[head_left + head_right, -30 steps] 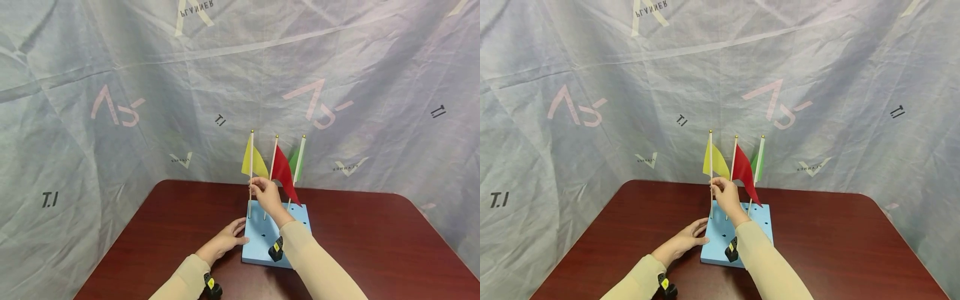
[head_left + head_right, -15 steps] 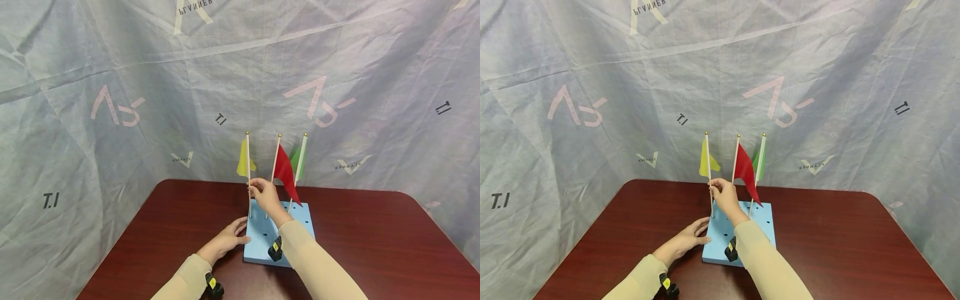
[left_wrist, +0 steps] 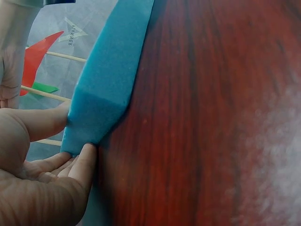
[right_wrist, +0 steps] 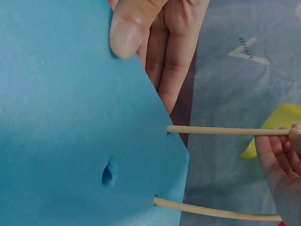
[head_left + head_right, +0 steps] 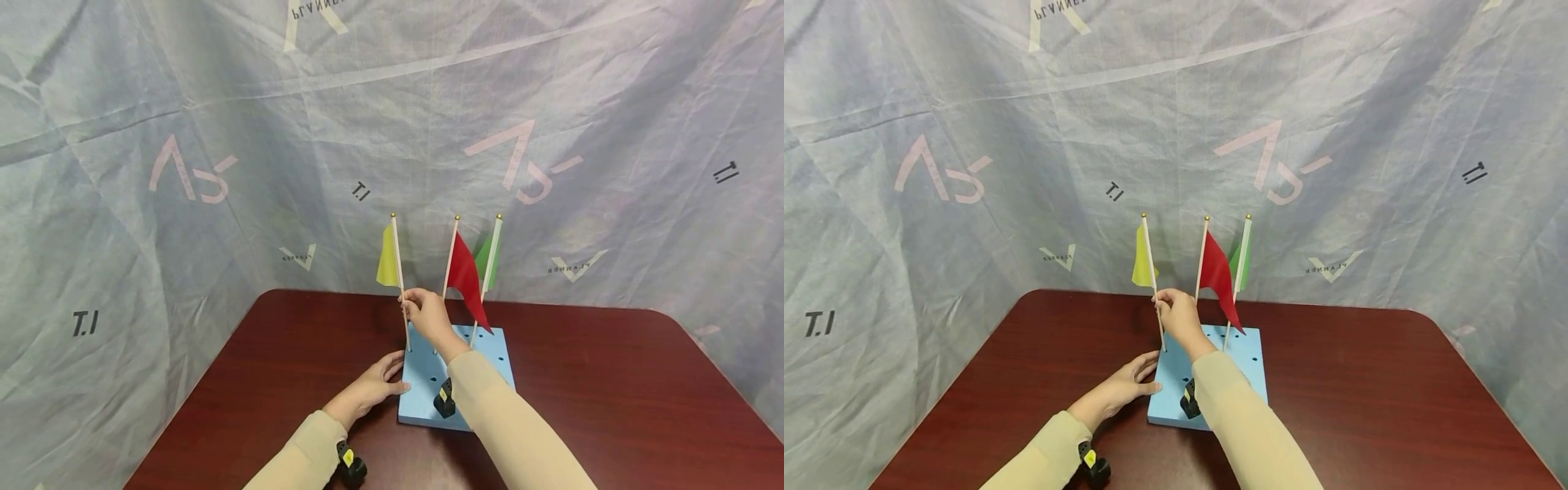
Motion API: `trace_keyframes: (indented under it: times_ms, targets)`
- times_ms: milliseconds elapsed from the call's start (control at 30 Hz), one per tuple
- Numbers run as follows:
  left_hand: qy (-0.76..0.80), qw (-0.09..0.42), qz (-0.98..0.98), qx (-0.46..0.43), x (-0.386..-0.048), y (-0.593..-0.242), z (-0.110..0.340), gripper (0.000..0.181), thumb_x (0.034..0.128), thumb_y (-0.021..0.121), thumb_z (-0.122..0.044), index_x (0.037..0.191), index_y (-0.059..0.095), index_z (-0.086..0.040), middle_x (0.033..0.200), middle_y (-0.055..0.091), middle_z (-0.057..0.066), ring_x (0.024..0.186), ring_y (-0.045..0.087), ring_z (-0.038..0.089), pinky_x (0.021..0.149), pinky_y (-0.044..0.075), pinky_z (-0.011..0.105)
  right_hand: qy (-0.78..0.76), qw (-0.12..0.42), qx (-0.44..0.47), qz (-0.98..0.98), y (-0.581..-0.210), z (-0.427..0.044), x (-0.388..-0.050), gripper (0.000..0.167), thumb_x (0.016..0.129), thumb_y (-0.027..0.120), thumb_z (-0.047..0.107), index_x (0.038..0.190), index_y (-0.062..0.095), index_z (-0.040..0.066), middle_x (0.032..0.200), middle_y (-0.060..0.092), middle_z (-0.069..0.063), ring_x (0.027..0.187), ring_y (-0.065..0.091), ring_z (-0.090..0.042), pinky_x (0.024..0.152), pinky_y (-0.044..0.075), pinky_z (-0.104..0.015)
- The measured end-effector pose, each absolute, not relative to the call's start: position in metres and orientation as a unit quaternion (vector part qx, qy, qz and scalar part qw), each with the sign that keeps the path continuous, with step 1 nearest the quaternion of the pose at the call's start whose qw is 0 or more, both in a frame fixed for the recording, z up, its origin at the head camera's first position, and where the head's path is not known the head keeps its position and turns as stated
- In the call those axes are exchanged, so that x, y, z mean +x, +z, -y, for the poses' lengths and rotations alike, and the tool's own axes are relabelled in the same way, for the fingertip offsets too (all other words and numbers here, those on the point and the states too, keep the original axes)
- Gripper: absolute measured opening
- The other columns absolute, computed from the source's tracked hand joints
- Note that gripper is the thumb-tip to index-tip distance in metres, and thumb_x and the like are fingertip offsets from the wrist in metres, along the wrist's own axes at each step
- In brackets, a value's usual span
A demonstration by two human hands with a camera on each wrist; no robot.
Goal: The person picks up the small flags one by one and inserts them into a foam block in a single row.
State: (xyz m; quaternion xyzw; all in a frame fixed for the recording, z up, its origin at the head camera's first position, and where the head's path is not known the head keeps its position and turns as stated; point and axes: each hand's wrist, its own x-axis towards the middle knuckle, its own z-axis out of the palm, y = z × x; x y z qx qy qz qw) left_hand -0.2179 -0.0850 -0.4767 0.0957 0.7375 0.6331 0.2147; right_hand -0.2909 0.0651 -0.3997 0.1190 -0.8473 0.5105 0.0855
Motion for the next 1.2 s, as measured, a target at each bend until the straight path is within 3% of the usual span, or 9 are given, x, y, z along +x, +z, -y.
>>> trace_keyframes:
  times_ms: [300, 600, 900, 1200]
  targets:
    - [0.628, 0.215, -0.741, 0.099, -0.217, -0.479, 0.086, 0.076, 0.0904, 0.066, -0.004, 0.153, 0.023, -0.003, 0.157, 0.027, 0.022, 0.146, 0.024, 0.037, 0.109, 0.037, 0.05, 0.518, 0.073, 0.115, 0.845, -0.4, -0.066, -0.288, 0.012, 0.096, 0.057, 0.003, 0.101, 0.068, 0.002, 0.096, 0.07, -0.018, 0.077, 0.069, -0.02, 0.069, 0.058, -0.031]
    - [0.62, 0.221, -0.746, 0.103, -0.217, -0.479, 0.088, 0.078, 0.0905, 0.066, -0.004, 0.154, 0.022, -0.007, 0.158, 0.025, 0.021, 0.146, 0.024, 0.036, 0.108, 0.039, 0.048, 0.535, 0.046, 0.118, 0.835, -0.398, -0.067, -0.287, 0.012, 0.098, 0.055, 0.005, 0.105, 0.064, 0.002, 0.102, 0.069, -0.02, 0.088, 0.069, -0.031, 0.074, 0.058, -0.032]
    - [0.622, 0.219, -0.744, 0.105, -0.219, -0.479, 0.087, 0.078, 0.0904, 0.066, -0.004, 0.154, 0.022, -0.006, 0.158, 0.025, 0.021, 0.146, 0.024, 0.036, 0.108, 0.039, 0.049, 0.491, 0.075, 0.12, 0.86, -0.388, -0.067, -0.286, 0.02, 0.095, 0.062, 0.009, 0.114, 0.065, 0.003, 0.1, 0.07, -0.011, 0.084, 0.066, -0.02, 0.072, 0.056, -0.031]
    - [0.629, 0.22, -0.738, 0.108, -0.22, -0.478, 0.088, 0.078, 0.0902, 0.066, -0.003, 0.154, 0.021, -0.005, 0.158, 0.023, 0.022, 0.146, 0.023, 0.037, 0.109, 0.037, 0.05, 0.471, 0.071, 0.12, 0.871, -0.379, -0.067, -0.278, 0.032, 0.095, 0.062, 0.014, 0.125, 0.061, 0.003, 0.114, 0.068, -0.013, 0.102, 0.066, -0.026, 0.081, 0.057, -0.037]
